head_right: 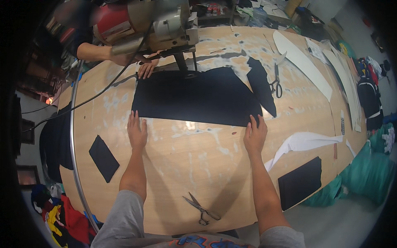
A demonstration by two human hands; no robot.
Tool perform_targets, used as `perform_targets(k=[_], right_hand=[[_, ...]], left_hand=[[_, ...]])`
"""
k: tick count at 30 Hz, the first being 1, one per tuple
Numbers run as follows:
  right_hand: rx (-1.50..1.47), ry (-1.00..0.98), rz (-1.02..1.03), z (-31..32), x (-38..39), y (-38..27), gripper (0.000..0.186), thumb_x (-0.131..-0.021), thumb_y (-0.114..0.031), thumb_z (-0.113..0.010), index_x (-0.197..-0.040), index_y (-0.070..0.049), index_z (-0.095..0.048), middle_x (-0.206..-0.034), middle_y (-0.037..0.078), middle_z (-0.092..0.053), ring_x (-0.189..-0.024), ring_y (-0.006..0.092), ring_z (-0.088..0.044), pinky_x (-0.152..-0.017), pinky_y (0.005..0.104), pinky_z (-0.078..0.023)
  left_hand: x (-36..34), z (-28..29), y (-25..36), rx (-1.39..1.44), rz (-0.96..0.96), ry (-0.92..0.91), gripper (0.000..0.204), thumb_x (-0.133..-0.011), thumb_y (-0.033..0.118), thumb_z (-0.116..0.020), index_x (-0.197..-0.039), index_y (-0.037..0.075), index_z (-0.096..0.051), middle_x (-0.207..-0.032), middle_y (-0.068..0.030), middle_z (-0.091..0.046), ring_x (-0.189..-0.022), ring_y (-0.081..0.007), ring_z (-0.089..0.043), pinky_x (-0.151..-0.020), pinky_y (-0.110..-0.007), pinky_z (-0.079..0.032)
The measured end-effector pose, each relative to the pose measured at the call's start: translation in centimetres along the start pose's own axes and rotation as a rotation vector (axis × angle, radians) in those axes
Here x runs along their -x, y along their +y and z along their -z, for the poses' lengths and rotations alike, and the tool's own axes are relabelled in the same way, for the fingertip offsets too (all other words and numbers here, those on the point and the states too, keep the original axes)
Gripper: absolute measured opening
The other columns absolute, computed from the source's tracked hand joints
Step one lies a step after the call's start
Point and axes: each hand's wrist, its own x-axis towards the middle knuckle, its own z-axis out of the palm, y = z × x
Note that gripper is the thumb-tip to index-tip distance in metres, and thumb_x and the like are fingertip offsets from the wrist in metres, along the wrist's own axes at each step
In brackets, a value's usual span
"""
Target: The person folds and stacks black fabric pieces, ties them with a white strip, and writes on the strip with a red marker. Then, the person and a coworker use a rotary cutter and straightedge to cut a large piece of black fabric on a table.
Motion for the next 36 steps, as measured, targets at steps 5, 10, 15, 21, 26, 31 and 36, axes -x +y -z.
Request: perform_targets(k=[5, 10, 15, 21, 26, 31, 36], right_hand=[[0.001, 0.026, 0.012, -0.2, -0.4, -0.1, 0.035, -0.105, -0.016, -0.057, -0.139, -0.011, -0.064, -0.149, 0.019, -0.052, -0.139, 0.0396, -0.047, -0.117, 0.0494, -0.036], [-0.007, 0.062, 0.013, 0.3, -0.3, 0.9, 0.037, -0.102, -0.014, -0.061, -0.138, -0.01, -0.064, -0.147, 0.019, -0.054, -0.135, 0.0402, -0.05, -0.115, 0.0492, -0.038], [0.0, 0.068, 0.033, -0.8, -1.9, 0.7, 0.037, -0.101, -0.016, -0.061, -0.138, -0.011, -0.064, -0.146, 0.02, -0.053, -0.137, 0.0399, -0.048, -0.116, 0.0503, -0.037], [0.009, 0.047, 0.004, 0.5, -0.7, 1.3, 0.038, -0.101, -0.016, -0.061, -0.138, -0.011, -0.064, -0.146, 0.02, -0.054, -0.14, 0.0395, -0.047, -0.117, 0.0515, -0.037], [0.015, 0.039, 0.01, 0.7, -0.4, 1.2, 0.038, -0.101, -0.015, -0.061, -0.139, -0.012, -0.064, -0.147, 0.019, -0.053, -0.141, 0.0389, -0.045, -0.118, 0.0508, -0.035], [0.009, 0.034, 0.016, 0.5, -0.3, 1.4, 0.037, -0.101, -0.014, -0.061, -0.138, -0.012, -0.065, -0.146, 0.019, -0.054, -0.14, 0.0383, -0.046, -0.117, 0.0506, -0.036], [-0.151, 0.073, 0.005, -0.2, -1.1, 3.5, 0.04, -0.097, -0.011, -0.063, -0.137, -0.01, -0.064, -0.145, 0.02, -0.055, -0.133, 0.0395, -0.052, -0.111, 0.0525, -0.04]], left_hand=[[-0.4, -0.3, 0.0, 0.012, -0.003, 0.016, 0.058, -0.106, 0.036, -0.055, -0.16, 0.015, -0.045, -0.168, -0.0086, -0.037, -0.157, -0.0291, -0.028, -0.128, -0.045, -0.022], [-0.7, -1.2, -0.2, 0.03, -0.111, 0.036, 0.057, -0.106, 0.032, -0.058, -0.158, 0.01, -0.047, -0.166, -0.0147, -0.041, -0.155, -0.0345, -0.033, -0.127, -0.047, -0.025], [-1.1, -1.1, -0.4, 0.031, -0.092, 0.059, 0.057, -0.108, 0.033, -0.055, -0.158, 0.008, -0.046, -0.166, -0.0159, -0.039, -0.155, -0.0356, -0.031, -0.127, -0.047, -0.024], [-0.4, -0.8, 0.6, 0.034, -0.068, 0.001, 0.057, -0.109, 0.037, -0.051, -0.158, 0.01, -0.046, -0.168, -0.0138, -0.037, -0.157, -0.0331, -0.029, -0.128, -0.046, -0.022], [0.0, -0.6, 0.4, 0.007, -0.067, 0.003, 0.055, -0.109, 0.035, -0.05, -0.158, 0.01, -0.047, -0.167, -0.0136, -0.038, -0.156, -0.0334, -0.031, -0.128, -0.047, -0.021], [0.3, -1.0, -0.2, -0.041, -0.057, 0.051, 0.05, -0.11, 0.035, -0.048, -0.154, 0.01, -0.052, -0.164, -0.0121, -0.044, -0.154, -0.0331, -0.034, -0.127, -0.049, -0.02], [0.4, -0.9, 0.0, -0.088, 0.018, 0.09, 0.048, -0.111, 0.036, -0.047, -0.15, 0.011, -0.058, -0.161, -0.0106, -0.049, -0.153, -0.0325, -0.036, -0.126, -0.05, -0.02]])
